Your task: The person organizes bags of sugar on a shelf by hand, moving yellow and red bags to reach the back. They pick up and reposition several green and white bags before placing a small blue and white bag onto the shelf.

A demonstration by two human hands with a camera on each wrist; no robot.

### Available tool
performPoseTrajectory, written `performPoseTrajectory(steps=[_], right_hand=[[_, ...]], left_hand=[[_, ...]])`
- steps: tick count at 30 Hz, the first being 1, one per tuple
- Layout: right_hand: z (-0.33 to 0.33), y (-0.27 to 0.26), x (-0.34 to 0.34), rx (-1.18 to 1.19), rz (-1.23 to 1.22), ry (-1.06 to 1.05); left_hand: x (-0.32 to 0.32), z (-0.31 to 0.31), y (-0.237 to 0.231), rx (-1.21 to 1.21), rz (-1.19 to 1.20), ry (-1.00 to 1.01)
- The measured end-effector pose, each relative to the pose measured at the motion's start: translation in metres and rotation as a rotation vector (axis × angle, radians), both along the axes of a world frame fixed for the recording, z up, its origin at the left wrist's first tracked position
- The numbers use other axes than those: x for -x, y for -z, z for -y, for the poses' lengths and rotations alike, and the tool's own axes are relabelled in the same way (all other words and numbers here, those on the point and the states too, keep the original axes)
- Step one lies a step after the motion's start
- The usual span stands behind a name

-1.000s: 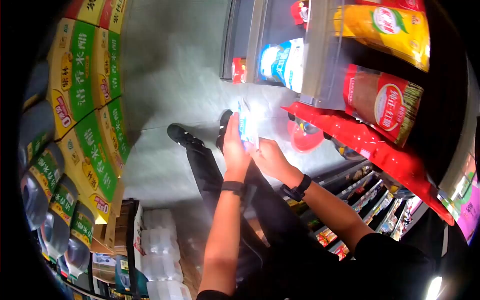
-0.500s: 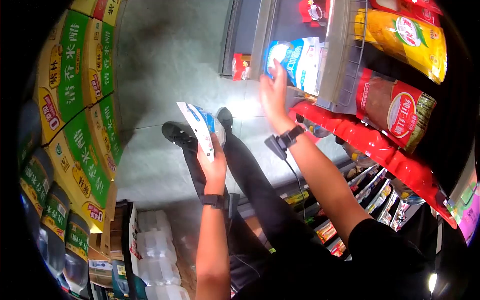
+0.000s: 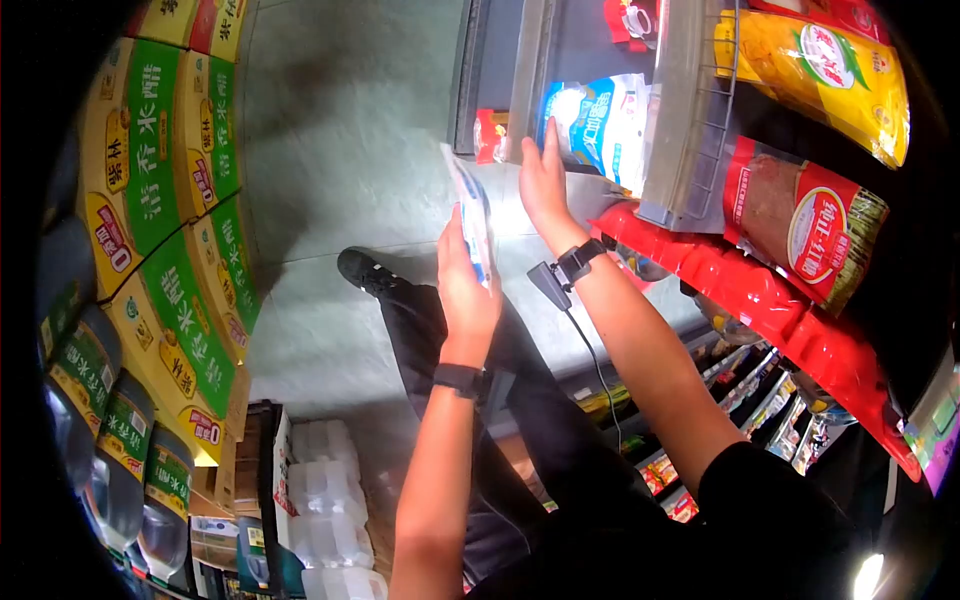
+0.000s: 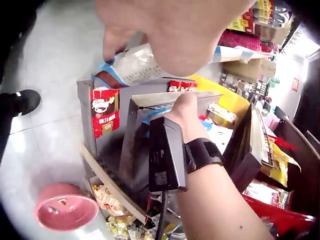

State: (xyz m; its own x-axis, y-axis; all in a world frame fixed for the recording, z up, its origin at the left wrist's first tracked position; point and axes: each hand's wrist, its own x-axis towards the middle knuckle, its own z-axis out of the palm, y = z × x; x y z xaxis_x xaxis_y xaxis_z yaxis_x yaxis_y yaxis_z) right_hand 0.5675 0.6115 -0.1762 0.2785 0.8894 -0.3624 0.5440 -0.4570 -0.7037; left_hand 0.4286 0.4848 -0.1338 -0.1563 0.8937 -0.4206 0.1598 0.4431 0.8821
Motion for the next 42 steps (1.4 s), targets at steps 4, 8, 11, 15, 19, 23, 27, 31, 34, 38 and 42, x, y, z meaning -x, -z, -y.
performPoseTrajectory(steps=[4,8,11,15,19,23,27,31,34,38,42], right_hand=[[-0.002,-0.001,-0.014,0.031,-0.004,0.066],[-0.004,0.008,-0.043,0.018,0.061,0.120],[0.000,0.014,-0.060,0.011,0.083,0.133],[0.003,0.021,-0.069,-0.026,0.028,0.127],[0.007,0.001,-0.052,-0.036,-0.193,0.221],[0.041,0.002,-0.065,0.005,-0.574,0.169],[0.071,-0.019,-0.063,0.044,-0.542,0.204],[0.094,0.003,-0.064,-0.115,-0.716,0.226],[0.103,-0.001,-0.065,-0.003,-0.530,0.188],[0.107,0.017,-0.065,-0.071,-0.488,0.220],[0.095,0.018,-0.057,-0.124,-0.351,0.281]], left_hand=[[-0.009,-0.015,-0.004,-0.049,-0.033,0.040],[-0.020,-0.030,-0.005,-0.085,-0.074,0.067],[-0.029,-0.041,-0.004,-0.099,-0.071,0.088],[-0.041,-0.057,-0.012,-0.106,-0.050,0.106],[-0.051,-0.066,-0.013,-0.154,-0.029,0.114],[-0.060,-0.075,-0.022,-0.117,0.014,0.187],[-0.076,-0.082,-0.029,-0.107,0.065,0.225],[-0.091,-0.091,-0.031,-0.067,0.097,0.244],[-0.101,-0.094,-0.023,-0.112,0.038,0.275],[-0.105,-0.102,-0.013,-0.120,-0.051,0.334],[-0.109,-0.109,-0.008,-0.142,-0.113,0.411]])
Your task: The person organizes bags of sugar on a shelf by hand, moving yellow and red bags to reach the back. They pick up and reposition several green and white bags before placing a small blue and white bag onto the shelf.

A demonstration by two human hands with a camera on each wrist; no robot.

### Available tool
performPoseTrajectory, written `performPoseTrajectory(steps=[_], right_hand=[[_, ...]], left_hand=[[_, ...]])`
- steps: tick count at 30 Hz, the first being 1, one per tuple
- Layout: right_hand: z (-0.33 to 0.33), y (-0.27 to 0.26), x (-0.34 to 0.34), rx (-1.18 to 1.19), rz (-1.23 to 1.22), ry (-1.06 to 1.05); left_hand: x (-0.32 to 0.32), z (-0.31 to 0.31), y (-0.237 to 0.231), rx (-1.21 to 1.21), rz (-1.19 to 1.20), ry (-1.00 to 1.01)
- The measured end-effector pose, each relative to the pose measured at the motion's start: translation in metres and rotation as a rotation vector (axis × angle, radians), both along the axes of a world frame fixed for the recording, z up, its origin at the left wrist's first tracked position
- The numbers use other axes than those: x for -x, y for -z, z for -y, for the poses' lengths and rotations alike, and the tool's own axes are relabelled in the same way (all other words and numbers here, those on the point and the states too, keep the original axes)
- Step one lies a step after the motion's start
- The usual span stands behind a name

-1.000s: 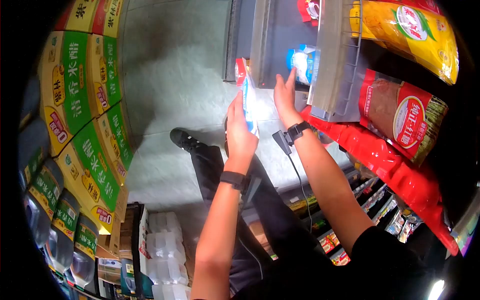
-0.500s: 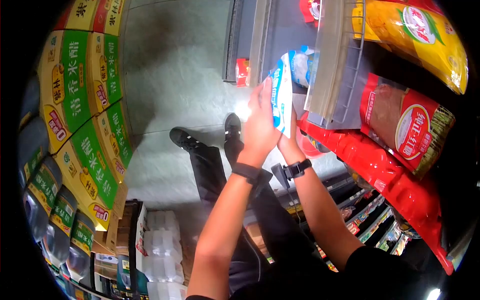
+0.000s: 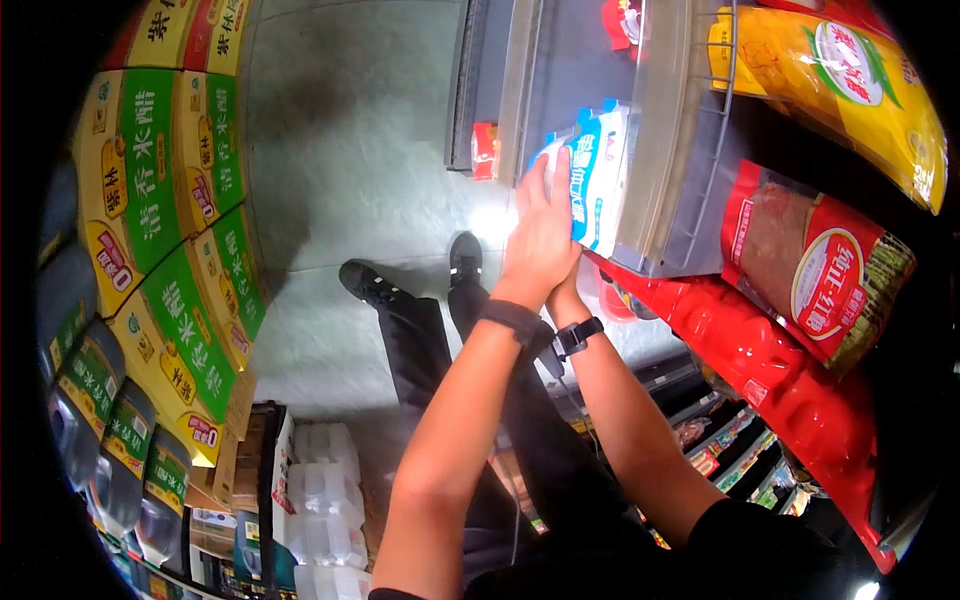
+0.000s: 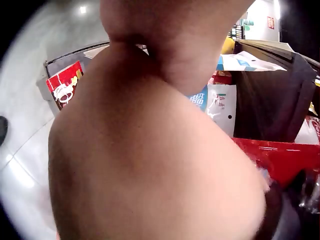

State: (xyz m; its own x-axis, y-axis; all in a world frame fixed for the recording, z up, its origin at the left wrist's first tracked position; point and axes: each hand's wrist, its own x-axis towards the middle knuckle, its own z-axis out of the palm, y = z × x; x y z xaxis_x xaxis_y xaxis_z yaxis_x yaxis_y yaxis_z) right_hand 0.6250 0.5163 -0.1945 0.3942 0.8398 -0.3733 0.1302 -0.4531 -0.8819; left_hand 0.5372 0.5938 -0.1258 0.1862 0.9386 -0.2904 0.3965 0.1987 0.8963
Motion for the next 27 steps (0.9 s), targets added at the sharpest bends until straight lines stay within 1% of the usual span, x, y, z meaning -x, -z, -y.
performPoseTrajectory(steps=[4,7,10,13,16,19,22,25,26,27], right_hand=[[-0.011,0.002,0.001,0.026,0.111,0.073],[-0.021,0.003,0.000,0.047,0.180,0.117],[-0.026,0.004,-0.002,0.061,0.231,0.157],[-0.031,0.005,-0.003,0.071,0.261,0.188],[-0.035,0.006,-0.005,0.074,0.283,0.213],[-0.038,0.008,-0.007,0.079,0.305,0.230],[-0.041,0.008,-0.006,0.086,0.321,0.249],[-0.043,0.007,-0.004,0.100,0.334,0.263],[-0.043,0.007,-0.002,0.105,0.343,0.268],[-0.042,0.008,0.000,0.112,0.347,0.270]], left_hand=[[-0.008,-0.002,0.002,-0.007,0.037,-0.013],[-0.018,-0.003,0.007,0.004,0.049,-0.065],[-0.017,-0.006,0.013,0.021,0.141,-0.031],[-0.015,-0.008,0.016,0.096,0.202,0.080],[-0.022,-0.011,0.027,0.026,0.304,0.058],[-0.019,-0.019,0.026,0.124,0.350,0.115],[-0.014,-0.018,0.027,0.102,0.327,0.145],[-0.007,-0.010,0.017,0.240,0.333,0.004],[-0.006,-0.001,0.017,0.132,0.275,-0.055],[0.001,0.007,0.013,0.145,0.269,-0.067]])
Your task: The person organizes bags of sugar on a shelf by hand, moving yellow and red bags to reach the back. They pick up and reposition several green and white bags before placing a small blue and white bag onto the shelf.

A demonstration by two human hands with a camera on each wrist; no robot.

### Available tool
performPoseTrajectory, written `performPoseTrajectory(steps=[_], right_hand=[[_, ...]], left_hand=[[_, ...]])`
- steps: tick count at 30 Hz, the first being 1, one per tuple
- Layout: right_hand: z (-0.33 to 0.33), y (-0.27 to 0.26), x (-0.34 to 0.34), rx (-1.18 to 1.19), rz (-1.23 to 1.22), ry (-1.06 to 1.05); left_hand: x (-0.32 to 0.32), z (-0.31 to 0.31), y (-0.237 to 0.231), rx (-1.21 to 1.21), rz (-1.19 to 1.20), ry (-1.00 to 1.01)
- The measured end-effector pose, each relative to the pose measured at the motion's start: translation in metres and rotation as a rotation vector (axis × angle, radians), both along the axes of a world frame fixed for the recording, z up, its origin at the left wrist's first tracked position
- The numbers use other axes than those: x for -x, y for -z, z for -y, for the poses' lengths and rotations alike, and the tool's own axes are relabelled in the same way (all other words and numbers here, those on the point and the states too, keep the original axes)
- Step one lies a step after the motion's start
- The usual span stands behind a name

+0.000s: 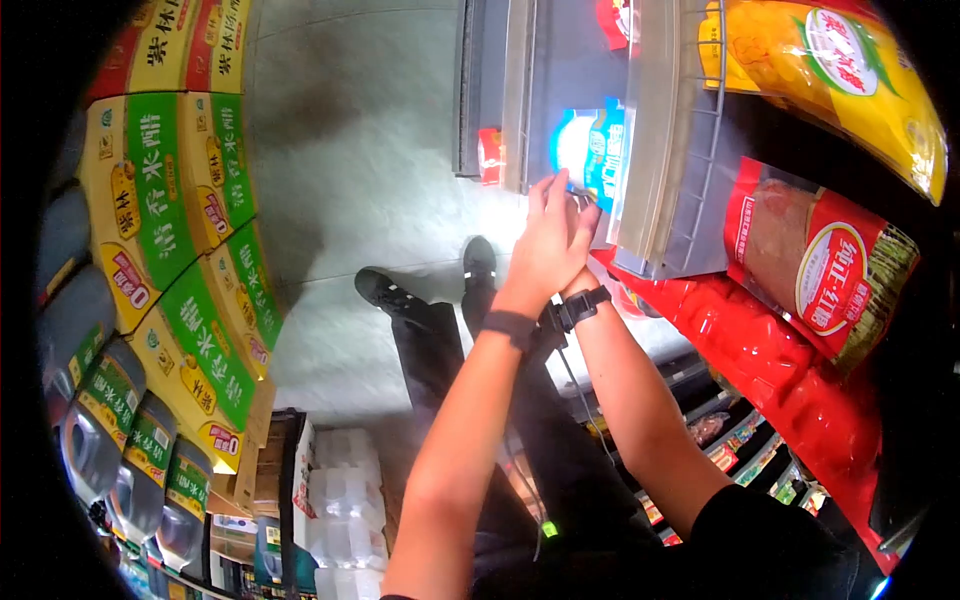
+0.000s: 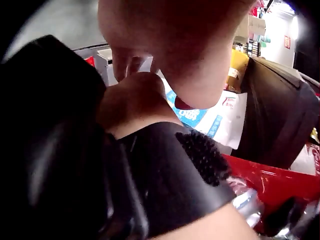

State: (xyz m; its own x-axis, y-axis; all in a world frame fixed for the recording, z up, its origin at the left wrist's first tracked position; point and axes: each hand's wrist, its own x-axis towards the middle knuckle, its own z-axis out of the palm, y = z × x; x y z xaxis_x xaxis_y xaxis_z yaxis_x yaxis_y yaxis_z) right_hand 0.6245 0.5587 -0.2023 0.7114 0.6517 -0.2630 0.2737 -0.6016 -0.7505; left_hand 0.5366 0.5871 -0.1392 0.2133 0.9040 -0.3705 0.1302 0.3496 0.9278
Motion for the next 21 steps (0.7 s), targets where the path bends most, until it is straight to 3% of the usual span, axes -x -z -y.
performPoseTrajectory(steps=[5,10,11,15,17,20,21], right_hand=[[0.001,-0.003,0.018,0.068,0.023,-0.027],[0.061,0.010,0.030,0.129,0.269,-0.305],[0.081,0.009,0.034,0.162,0.225,-0.341],[0.146,-0.036,0.053,0.326,0.098,-0.633],[0.173,-0.055,0.053,0.232,0.133,-0.845],[0.163,-0.122,0.074,0.396,-0.012,-0.973],[0.175,-0.118,0.076,0.211,0.070,-0.953]], left_hand=[[0.049,0.051,-0.026,0.003,-0.033,-0.052],[0.104,0.129,-0.032,-0.016,-0.233,-0.052],[0.118,0.144,-0.036,-0.037,-0.277,-0.039],[0.187,0.215,-0.050,-0.006,-0.375,-0.004],[0.233,0.242,-0.078,0.105,-0.332,-0.008],[0.297,0.294,-0.103,0.457,-0.327,-0.070],[0.314,0.306,-0.130,0.420,-0.377,-0.147]])
